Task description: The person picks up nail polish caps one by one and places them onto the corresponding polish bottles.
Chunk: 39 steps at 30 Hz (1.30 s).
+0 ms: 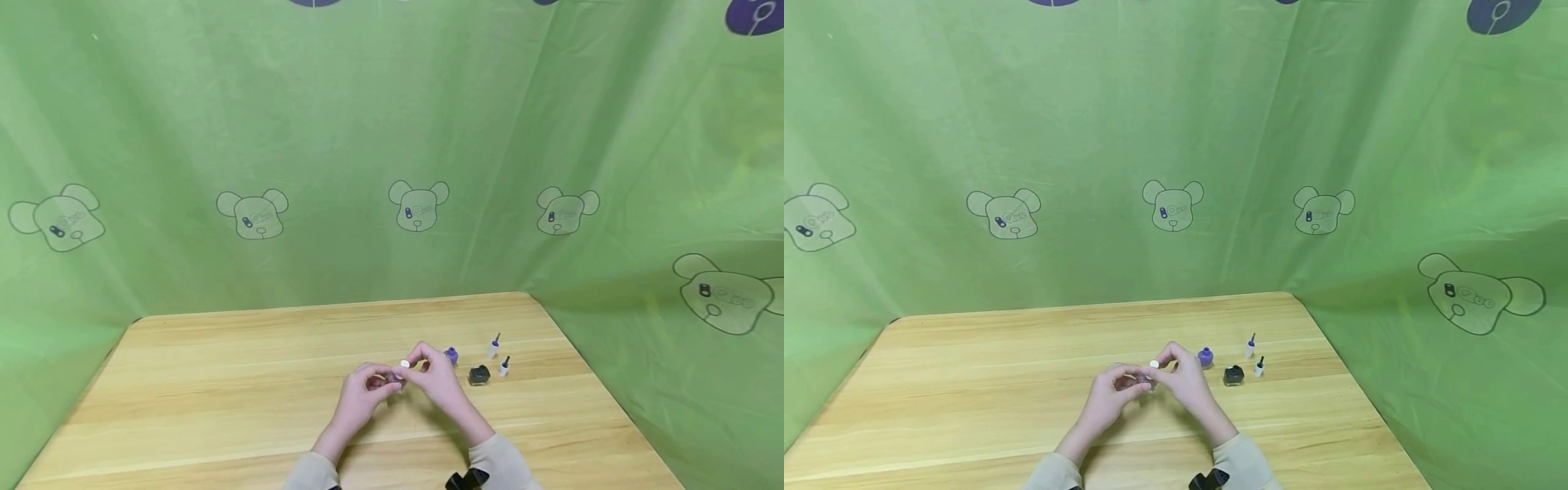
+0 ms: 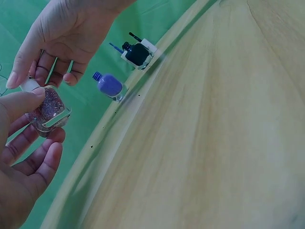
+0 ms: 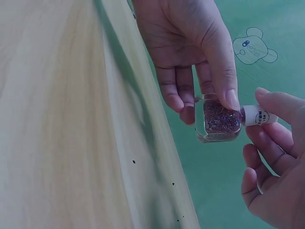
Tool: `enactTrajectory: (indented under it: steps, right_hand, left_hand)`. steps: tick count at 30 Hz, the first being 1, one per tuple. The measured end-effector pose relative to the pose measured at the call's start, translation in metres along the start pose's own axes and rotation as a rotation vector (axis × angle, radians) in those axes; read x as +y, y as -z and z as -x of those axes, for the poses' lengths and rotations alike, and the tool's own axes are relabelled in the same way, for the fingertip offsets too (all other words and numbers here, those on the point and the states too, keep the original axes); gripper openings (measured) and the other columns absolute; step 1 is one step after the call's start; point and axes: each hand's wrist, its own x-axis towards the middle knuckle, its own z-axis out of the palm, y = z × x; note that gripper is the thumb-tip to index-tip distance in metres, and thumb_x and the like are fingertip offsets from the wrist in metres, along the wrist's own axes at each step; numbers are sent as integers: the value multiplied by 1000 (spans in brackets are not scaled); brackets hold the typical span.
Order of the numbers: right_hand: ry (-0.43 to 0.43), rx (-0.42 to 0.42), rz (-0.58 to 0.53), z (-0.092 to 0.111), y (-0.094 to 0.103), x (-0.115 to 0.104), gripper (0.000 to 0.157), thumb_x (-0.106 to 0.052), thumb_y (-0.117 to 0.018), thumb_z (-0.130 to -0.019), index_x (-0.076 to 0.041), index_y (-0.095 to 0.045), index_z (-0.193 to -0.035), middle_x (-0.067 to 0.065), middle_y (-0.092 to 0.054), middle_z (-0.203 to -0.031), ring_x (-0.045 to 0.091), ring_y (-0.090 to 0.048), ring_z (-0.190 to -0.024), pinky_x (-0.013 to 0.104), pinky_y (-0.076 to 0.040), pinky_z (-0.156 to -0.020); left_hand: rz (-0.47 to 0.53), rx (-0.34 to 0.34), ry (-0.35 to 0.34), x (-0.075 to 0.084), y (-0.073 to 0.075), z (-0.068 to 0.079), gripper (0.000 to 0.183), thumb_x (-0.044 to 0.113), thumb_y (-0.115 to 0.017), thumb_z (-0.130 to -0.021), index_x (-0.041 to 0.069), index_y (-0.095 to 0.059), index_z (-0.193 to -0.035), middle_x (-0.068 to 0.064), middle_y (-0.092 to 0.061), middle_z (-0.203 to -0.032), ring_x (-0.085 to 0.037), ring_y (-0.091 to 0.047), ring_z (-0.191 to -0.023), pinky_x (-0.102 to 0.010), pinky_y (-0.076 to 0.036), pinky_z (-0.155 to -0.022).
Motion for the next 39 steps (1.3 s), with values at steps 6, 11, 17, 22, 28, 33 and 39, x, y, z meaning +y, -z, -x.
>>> enactTrajectory:
  steps: [6, 11, 17, 22, 28, 33, 39]
  right_hand:
    - [23, -40, 16, -1, 1, 1, 24, -22, -77, -82, -11, -67, -101, 5, -68, -98, 12, -56, -87, 19, -41, -71]
    - [115, -150, 19, -2, 4, 4, 39, -24, -64, -93, -11, -60, -129, 8, -69, -121, 11, -58, -100, 22, -45, -81]
    - [133, -241, 47, 0, 10, 3, 43, -30, -63, -94, -15, -58, -134, 1, -68, -126, 10, -56, -108, 28, -45, -89]
    - [119, -241, 81, 1, 10, -2, 35, -24, -64, -93, -12, -64, -126, 3, -70, -120, 14, -58, -104, 26, -46, -86]
    - [91, -181, 68, -1, 8, 3, 29, -21, -69, -89, -11, -69, -116, 7, -72, -114, 9, -59, -96, 21, -45, -80]
    - [56, -118, 21, -1, 5, 4, 20, -25, -76, -83, -14, -72, -99, 7, -74, -104, 5, -57, -82, 19, -42, -70]
    - [5, -47, -2, 1, 2, 2, 19, -20, -81, -77, -12, -66, -84, 2, -68, -83, 6, -55, -75, 18, -38, -65]
  left_hand:
    - [-10, 9, 38, 7, -1, 1, 27, 13, -77, -81, 2, -71, -105, -16, -67, -102, -17, -65, -85, -15, -55, -75]
    - [-11, 11, 47, 30, 3, 6, 27, 8, -74, -83, -4, -68, -106, -21, -66, -103, -24, -66, -86, -13, -53, -76]
    - [12, 15, 38, 42, 7, 10, 27, 7, -74, -83, -4, -68, -107, -22, -67, -103, -23, -66, -86, -12, -53, -75]
    - [13, 15, 47, 37, 5, 10, 27, 8, -74, -83, -4, -68, -107, -21, -66, -104, -23, -66, -87, -12, -53, -75]
    - [20, 12, 44, 33, 4, 9, 26, 8, -75, -82, -4, -69, -105, -21, -66, -102, -22, -66, -84, -13, -54, -74]
    - [11, 11, 26, 36, 5, 9, 26, 8, -75, -82, -4, -69, -104, -21, -66, -101, -17, -64, -82, -15, -54, -73]
    - [-16, -3, 15, 37, 3, 10, 25, 7, -76, -81, -3, -70, -103, -21, -66, -97, -20, -64, -79, -15, -54, -69]
